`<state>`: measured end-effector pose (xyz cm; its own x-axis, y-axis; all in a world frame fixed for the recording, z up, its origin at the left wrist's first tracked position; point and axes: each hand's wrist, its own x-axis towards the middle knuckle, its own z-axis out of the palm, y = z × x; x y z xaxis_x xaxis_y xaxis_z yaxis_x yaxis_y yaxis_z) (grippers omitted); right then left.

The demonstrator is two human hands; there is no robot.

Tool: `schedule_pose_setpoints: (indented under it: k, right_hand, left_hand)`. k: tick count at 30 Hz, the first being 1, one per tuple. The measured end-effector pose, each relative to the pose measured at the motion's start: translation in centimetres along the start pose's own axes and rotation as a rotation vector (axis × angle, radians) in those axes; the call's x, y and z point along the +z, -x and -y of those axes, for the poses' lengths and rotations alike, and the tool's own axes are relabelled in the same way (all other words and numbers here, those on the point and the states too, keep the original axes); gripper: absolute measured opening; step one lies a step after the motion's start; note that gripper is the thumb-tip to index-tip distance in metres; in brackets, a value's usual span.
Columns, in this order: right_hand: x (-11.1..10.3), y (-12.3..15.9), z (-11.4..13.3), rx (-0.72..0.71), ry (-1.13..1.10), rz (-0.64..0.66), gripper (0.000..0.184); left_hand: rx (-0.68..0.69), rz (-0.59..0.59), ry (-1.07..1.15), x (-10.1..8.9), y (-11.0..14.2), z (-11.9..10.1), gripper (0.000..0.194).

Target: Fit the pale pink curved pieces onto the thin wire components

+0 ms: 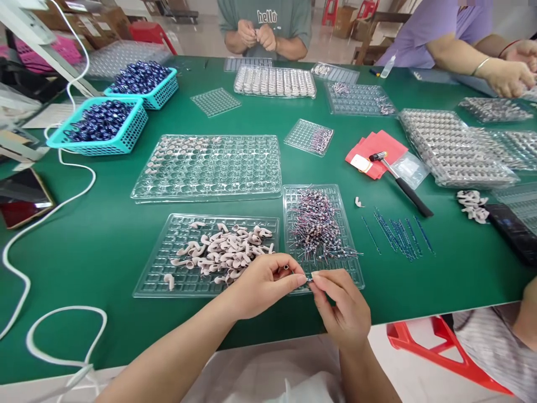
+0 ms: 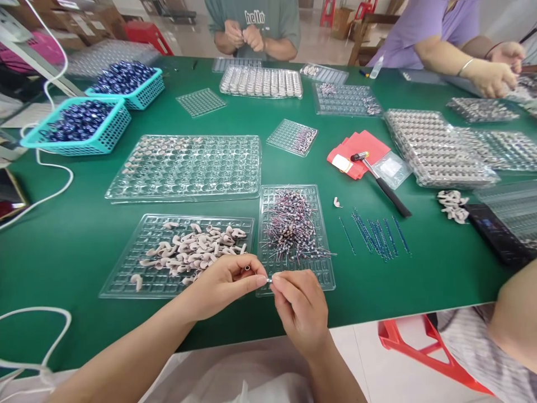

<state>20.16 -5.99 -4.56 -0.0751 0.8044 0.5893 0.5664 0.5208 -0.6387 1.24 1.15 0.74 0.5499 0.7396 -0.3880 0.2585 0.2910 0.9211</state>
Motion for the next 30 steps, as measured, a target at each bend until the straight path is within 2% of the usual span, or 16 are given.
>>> schedule_pose_setpoints:
  k: [7, 12, 15, 23, 27, 30]
  right_hand:
    - [0.4, -0.4, 0.3, 0.05, -0.033, -0.003, 0.033]
    - [0.5, -0.4, 0.6, 0.128, -0.06, -0.007, 0.025]
    - [0.5, -0.3, 0.6, 0.19, -0.09, -0.004, 0.022]
    - [0.0, -0.1, 0.5, 0.453, -0.3, -0.002, 0.01]
    - [-0.2, -0.2, 0.4, 0.561, -0.39, -0.003, 0.009]
    - [-0.2, -0.3, 0.3, 0.611, -0.443, -0.013, 0.009]
  left_hand:
    - [-0.088, 0.058, 0.188, 0.1, -0.3, 0.3, 0.027]
    - [-0.172, 0.101, 0.415, 0.6, -0.8, 0.9, 0.036]
    - [-0.167, 0.091, 0.468, 0.8, -0.8, 1.0, 0.038]
    - [-0.078, 0.058, 0.392, 0.9, -0.7, 1.2, 0.033]
    - [0.019, 0.002, 0.249, 1.2, -0.3, 0.7, 0.027]
    - [0.131, -0.072, 0.062, 1.4, 0.1, 0.3, 0.021]
